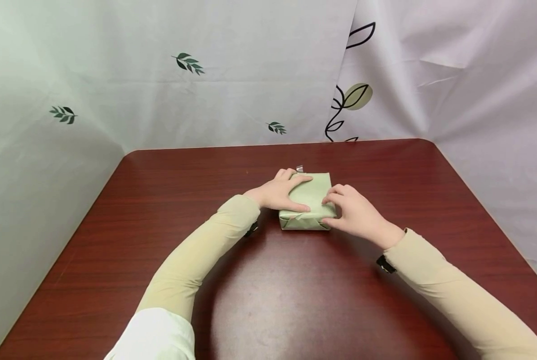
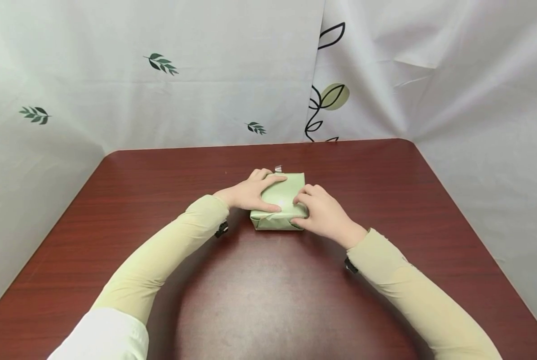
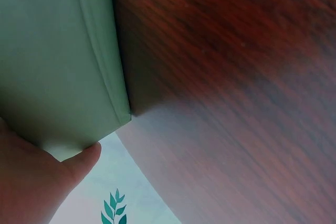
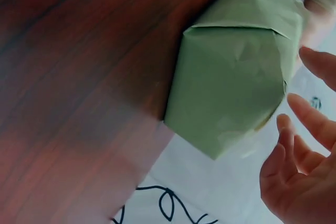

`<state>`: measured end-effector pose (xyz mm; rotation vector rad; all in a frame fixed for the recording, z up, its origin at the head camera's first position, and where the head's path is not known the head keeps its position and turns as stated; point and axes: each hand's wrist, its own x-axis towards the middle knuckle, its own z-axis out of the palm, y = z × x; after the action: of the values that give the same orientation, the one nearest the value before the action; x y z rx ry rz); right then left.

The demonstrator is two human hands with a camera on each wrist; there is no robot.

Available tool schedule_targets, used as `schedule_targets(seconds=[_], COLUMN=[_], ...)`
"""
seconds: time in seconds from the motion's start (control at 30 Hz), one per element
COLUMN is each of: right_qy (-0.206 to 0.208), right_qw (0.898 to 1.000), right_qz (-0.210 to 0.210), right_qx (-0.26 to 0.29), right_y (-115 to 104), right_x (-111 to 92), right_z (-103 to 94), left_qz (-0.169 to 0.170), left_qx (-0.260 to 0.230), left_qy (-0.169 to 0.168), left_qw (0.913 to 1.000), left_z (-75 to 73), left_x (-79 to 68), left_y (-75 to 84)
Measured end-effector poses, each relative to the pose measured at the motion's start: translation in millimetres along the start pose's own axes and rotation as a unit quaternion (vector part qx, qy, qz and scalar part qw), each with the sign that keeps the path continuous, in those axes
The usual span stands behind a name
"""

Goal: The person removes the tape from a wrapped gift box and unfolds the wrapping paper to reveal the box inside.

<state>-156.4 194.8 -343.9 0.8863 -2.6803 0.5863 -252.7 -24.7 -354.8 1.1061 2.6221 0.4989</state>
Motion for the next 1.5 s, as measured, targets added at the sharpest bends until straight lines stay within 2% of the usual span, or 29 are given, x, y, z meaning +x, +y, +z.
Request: schedule_targets(seconds=[0.17,0.5,0.87,1.13,1.5], right_qy=[-0.007,0.009,0.027,0.049,0.075], right_qw=[0.999,0.997,0.992,0.990,0.989], right_qz=[-0.017,-0.035,-0.048,-0.072,-0.084], right_qx=[-0.049,-0.068,-0.116,-0.113,-0.092], right_y=[-3,-3,-6,1,24], right_x=[1,0,3,3,12], right_z=[5.5,8.8,12.7,11.4,9.8], left_qz=[0.000,0.001,-0.001,-0.032,-0.051], left_qx=[0.000,0.004,-0.011,-0.050,-0.107], left_qy=[-0.006,0.000,-0.004,0.007,0.035], left_qw=[1.0000,1.0000,0.9999,0.9982,0.9924], left_z=[0.1,0.0,-4.3,-11.8,-17.0], left_x=[0.0,0.2,-1.8,-11.1,-28.5], left_y=[1.0,0.0,-0.9,-8.6,-16.9])
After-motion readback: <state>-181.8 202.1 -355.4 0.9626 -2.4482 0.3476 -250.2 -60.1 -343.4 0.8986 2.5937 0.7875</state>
